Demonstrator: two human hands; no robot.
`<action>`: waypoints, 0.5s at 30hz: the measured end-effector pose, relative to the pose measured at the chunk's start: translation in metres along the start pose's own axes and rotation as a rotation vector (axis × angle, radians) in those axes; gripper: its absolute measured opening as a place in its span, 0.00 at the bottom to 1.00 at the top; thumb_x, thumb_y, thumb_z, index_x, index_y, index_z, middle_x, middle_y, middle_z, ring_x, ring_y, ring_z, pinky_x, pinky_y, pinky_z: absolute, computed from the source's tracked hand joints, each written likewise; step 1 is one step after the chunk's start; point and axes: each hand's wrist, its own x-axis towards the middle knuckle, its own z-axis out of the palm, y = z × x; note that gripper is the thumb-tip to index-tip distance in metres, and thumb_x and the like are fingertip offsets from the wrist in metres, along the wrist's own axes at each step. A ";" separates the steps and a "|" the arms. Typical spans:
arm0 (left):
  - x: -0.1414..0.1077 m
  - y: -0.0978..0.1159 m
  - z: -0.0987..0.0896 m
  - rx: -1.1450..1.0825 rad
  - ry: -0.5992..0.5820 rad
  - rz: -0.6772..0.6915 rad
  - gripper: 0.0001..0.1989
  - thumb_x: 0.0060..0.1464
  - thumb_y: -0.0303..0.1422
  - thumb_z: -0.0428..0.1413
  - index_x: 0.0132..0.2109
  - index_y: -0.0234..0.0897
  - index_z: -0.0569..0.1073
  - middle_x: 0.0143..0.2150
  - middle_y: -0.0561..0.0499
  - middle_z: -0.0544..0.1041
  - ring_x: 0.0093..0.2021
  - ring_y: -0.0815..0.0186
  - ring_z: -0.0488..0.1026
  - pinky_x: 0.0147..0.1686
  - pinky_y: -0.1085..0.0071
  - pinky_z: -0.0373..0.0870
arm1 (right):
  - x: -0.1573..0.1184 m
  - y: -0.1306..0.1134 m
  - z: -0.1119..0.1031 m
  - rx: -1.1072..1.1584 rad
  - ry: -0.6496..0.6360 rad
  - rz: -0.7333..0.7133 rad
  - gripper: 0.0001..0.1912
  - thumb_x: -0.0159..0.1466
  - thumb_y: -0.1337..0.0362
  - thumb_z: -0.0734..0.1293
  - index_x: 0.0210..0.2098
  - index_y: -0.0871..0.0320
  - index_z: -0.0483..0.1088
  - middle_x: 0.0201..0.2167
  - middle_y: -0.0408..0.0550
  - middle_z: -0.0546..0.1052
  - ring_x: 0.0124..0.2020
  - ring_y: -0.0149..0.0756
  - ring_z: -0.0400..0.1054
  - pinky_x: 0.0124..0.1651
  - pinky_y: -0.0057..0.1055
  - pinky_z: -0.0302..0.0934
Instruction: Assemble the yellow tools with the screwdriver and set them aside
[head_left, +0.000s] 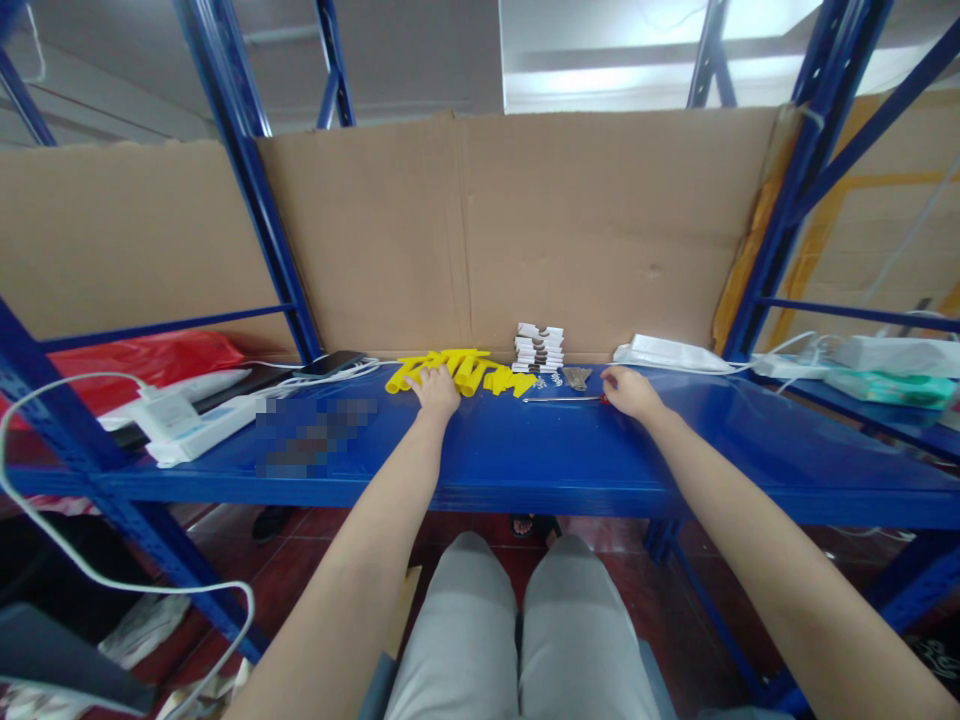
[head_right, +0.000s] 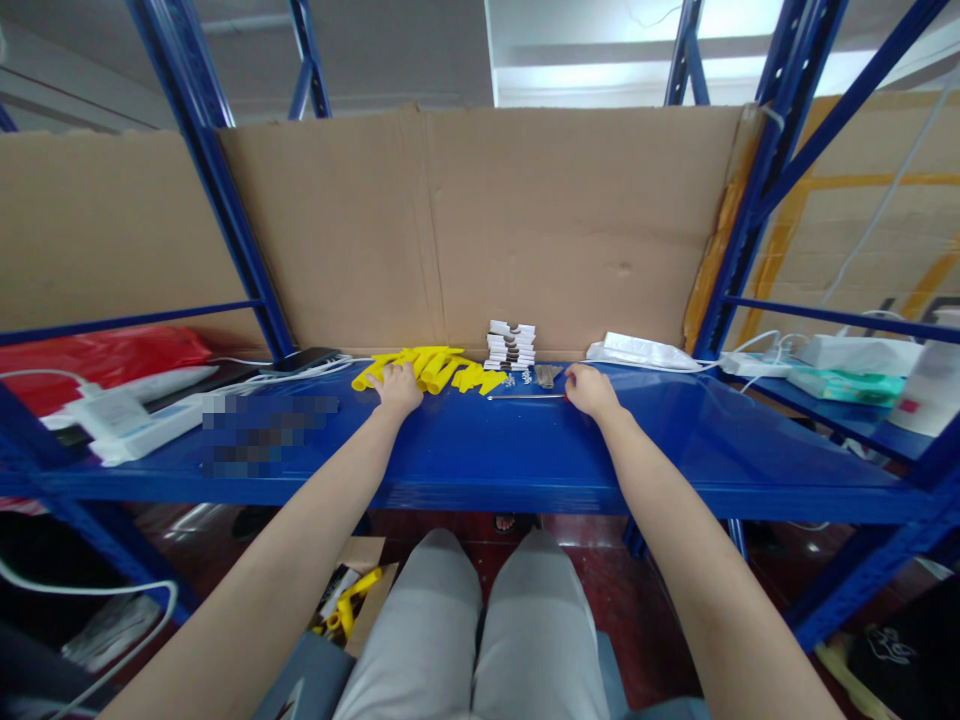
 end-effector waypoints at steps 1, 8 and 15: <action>0.000 0.000 0.001 -0.001 0.001 0.001 0.27 0.52 0.23 0.48 0.60 0.30 0.66 0.63 0.33 0.67 0.68 0.47 0.55 0.63 0.39 0.48 | 0.000 0.000 0.000 -0.001 -0.002 0.002 0.17 0.63 0.71 0.59 0.48 0.61 0.73 0.46 0.56 0.79 0.49 0.42 0.73 0.51 0.31 0.63; -0.001 0.000 0.006 0.060 0.020 0.042 0.26 0.54 0.21 0.46 0.60 0.30 0.67 0.62 0.31 0.68 0.66 0.47 0.58 0.64 0.38 0.46 | 0.000 -0.001 -0.001 -0.015 -0.002 -0.006 0.17 0.63 0.71 0.58 0.47 0.59 0.74 0.45 0.55 0.80 0.47 0.41 0.74 0.50 0.31 0.64; -0.004 0.005 -0.003 0.109 0.047 0.054 0.24 0.58 0.21 0.40 0.58 0.27 0.68 0.57 0.31 0.71 0.59 0.51 0.67 0.66 0.47 0.43 | 0.000 -0.001 -0.002 -0.008 -0.013 -0.004 0.17 0.63 0.71 0.58 0.48 0.60 0.73 0.45 0.56 0.79 0.47 0.41 0.74 0.50 0.31 0.64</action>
